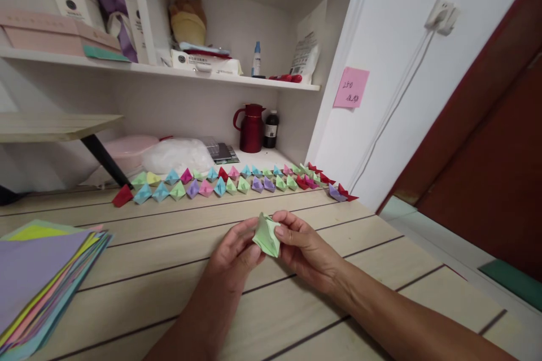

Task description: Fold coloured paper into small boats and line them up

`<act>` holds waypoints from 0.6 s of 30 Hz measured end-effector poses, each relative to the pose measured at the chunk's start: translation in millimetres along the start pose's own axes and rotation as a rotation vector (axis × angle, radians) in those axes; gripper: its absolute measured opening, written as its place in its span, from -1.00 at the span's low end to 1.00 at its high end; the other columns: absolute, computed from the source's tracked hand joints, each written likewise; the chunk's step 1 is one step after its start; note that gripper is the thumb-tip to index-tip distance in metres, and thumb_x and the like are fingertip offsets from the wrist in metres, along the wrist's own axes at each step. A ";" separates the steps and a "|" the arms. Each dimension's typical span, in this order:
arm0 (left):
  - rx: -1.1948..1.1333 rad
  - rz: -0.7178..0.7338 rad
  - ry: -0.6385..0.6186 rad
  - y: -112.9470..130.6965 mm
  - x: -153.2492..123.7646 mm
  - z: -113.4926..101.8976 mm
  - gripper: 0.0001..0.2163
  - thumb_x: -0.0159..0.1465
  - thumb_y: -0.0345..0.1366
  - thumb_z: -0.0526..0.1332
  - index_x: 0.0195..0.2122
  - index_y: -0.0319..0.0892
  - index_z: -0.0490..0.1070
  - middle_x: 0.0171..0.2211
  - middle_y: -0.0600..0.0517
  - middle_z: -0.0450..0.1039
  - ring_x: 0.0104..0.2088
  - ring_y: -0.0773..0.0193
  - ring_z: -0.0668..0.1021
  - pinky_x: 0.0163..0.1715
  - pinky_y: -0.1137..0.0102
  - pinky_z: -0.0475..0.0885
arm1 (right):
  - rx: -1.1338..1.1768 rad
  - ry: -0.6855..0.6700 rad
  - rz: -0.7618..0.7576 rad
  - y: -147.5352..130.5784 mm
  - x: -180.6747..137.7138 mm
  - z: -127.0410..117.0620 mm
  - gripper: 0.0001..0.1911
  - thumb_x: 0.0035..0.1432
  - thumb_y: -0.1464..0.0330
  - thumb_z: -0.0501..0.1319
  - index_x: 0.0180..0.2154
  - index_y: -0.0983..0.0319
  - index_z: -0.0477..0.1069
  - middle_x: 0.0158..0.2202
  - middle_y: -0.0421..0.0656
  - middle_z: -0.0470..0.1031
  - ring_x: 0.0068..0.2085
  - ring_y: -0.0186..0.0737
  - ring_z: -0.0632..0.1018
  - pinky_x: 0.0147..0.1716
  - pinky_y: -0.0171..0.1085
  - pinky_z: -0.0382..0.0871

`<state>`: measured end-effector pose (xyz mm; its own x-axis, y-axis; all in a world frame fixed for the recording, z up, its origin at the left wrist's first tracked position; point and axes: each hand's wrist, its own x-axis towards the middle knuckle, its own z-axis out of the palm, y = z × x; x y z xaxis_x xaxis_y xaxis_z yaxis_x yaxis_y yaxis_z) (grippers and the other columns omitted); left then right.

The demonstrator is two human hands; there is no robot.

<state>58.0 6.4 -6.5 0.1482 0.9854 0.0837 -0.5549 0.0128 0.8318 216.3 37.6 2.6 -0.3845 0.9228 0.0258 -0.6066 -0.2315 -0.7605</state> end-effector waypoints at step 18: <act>0.445 0.108 0.291 11.3 -8.0 7.8 -0.78 0.02 -0.23 0.35 -0.29 -0.17 0.56 -0.42 0.01 0.58 -0.35 0.22 0.57 -0.29 0.40 0.44 | -0.559 0.022 -0.248 5.9 -6.1 8.3 -0.77 -0.04 0.42 0.41 -0.29 0.20 0.47 -0.38 -0.24 0.49 -0.35 -0.34 0.45 -0.31 -0.33 0.34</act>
<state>57.0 -2.7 6.5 -0.1581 0.9843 0.0787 -0.1450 -0.1019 0.9842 209.3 28.0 3.3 -0.2604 0.9359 0.2372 -0.2172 0.1826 -0.9589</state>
